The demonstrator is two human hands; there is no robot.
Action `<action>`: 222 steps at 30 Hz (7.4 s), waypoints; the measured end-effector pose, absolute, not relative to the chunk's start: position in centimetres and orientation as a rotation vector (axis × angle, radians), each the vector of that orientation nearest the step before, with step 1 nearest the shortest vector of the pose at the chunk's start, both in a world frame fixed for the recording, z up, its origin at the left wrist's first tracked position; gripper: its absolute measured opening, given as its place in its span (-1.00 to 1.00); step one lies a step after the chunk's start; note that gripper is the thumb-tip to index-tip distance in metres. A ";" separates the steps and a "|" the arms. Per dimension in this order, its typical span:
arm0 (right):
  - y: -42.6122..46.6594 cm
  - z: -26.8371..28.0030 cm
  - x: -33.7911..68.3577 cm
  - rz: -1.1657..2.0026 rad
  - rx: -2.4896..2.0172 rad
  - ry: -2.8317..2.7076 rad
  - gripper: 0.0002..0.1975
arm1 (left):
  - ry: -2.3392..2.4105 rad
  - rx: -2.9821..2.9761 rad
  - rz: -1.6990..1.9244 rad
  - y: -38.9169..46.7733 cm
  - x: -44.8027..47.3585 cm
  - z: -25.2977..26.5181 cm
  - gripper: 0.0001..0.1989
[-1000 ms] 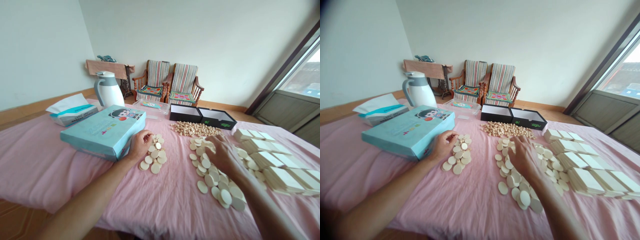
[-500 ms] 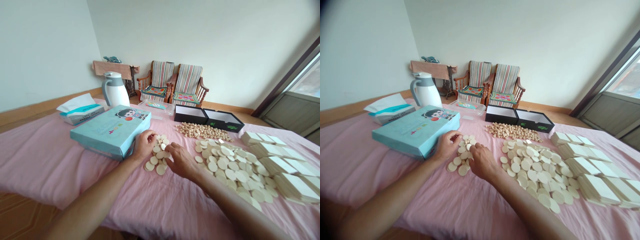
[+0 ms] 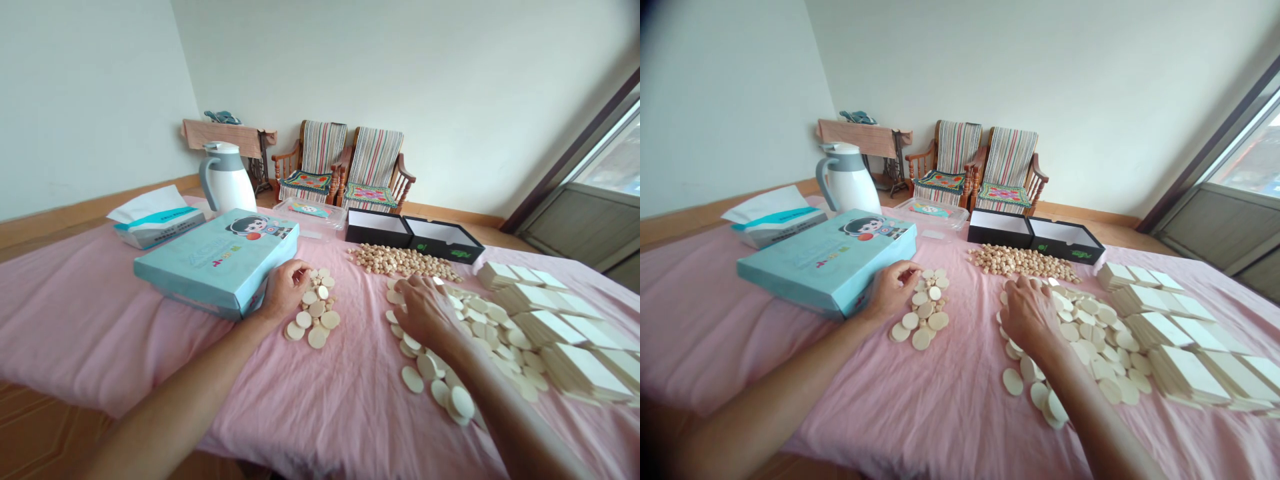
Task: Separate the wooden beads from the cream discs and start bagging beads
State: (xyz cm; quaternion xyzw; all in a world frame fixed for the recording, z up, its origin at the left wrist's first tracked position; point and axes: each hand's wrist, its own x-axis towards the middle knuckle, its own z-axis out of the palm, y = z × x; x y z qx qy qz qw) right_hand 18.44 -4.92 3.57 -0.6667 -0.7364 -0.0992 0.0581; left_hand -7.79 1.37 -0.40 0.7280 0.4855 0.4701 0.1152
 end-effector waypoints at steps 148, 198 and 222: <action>-8.5 1.1 8.4 0.208 -1.402 -2.470 -0.83 | 1.407 2.145 1.284 1.9 -8.1 -1.1 -0.85; 5.0 3.5 17.8 -0.065 -1.850 -2.151 -0.83 | 1.410 2.149 1.318 2.2 -8.1 -1.6 -0.86; 6.1 3.4 20.1 -0.126 -2.070 -2.068 -0.83 | 1.434 2.152 1.287 2.0 -8.1 -1.1 -0.86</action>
